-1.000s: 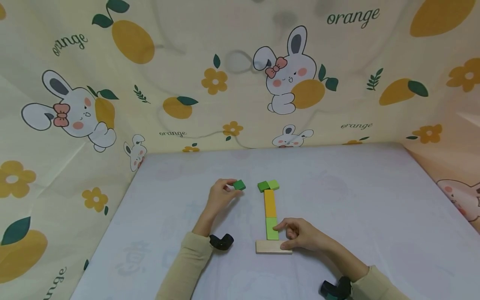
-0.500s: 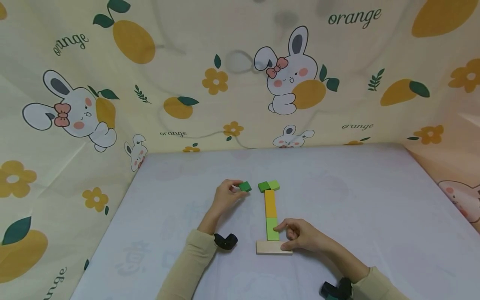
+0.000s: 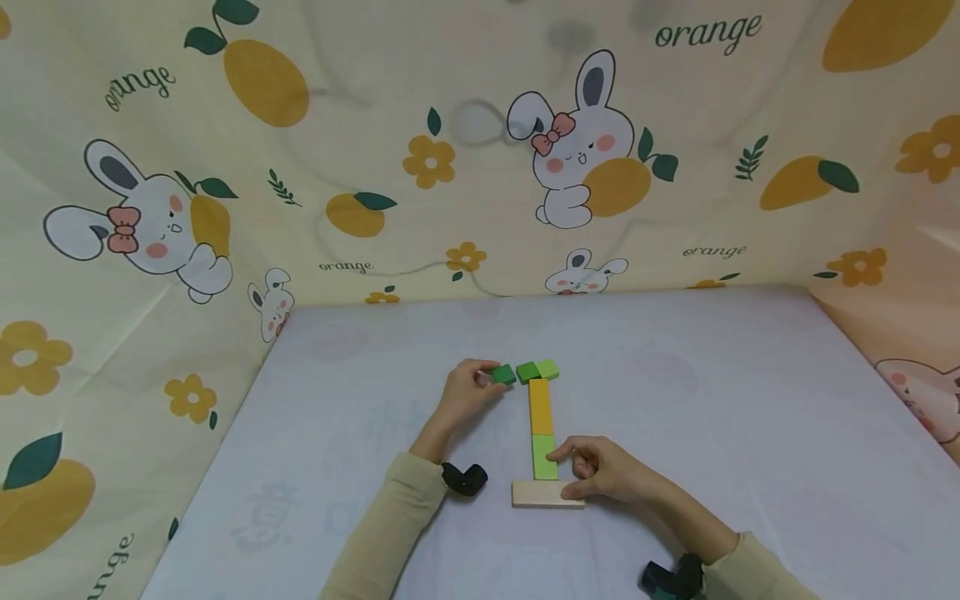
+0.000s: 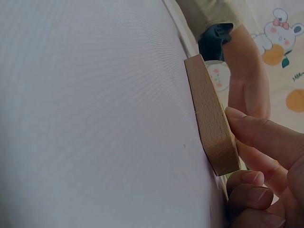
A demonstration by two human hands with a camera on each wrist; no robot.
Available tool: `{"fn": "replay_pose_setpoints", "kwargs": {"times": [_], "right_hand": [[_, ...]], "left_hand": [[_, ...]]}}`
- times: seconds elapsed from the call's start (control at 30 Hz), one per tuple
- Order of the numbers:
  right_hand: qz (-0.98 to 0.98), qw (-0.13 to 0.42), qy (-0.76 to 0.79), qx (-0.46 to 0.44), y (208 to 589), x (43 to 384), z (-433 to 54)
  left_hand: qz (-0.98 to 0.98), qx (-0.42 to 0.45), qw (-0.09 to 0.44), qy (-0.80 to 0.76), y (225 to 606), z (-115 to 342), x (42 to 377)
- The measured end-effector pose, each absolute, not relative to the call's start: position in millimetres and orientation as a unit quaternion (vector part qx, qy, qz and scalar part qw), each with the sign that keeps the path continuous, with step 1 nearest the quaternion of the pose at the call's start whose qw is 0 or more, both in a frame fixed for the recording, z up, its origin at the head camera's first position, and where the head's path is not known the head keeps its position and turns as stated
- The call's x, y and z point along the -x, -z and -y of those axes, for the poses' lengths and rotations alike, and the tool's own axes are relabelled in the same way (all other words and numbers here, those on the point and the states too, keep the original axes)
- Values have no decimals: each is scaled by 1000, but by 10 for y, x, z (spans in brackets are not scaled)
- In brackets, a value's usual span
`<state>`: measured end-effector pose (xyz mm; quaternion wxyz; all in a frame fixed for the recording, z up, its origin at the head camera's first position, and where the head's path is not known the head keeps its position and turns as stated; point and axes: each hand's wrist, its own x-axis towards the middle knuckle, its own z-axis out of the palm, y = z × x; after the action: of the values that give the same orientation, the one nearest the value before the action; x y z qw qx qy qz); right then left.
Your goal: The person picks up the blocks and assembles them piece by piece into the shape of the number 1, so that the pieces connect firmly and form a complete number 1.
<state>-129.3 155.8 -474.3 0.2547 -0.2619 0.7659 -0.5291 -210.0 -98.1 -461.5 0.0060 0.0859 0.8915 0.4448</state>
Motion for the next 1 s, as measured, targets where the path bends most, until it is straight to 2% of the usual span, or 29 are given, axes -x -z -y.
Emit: {"fn": "replay_pose_setpoints", "kwargs": {"times": [0.53, 1.0], "right_hand": [[-769, 258, 526, 256, 4719, 1280, -1561], [-762, 252, 535, 266, 4734, 1257, -1548]], "left_hand": [[-897, -77, 28, -435, 4713, 881, 2178], [-909, -63, 27, -412, 4758, 832, 2183]]}}
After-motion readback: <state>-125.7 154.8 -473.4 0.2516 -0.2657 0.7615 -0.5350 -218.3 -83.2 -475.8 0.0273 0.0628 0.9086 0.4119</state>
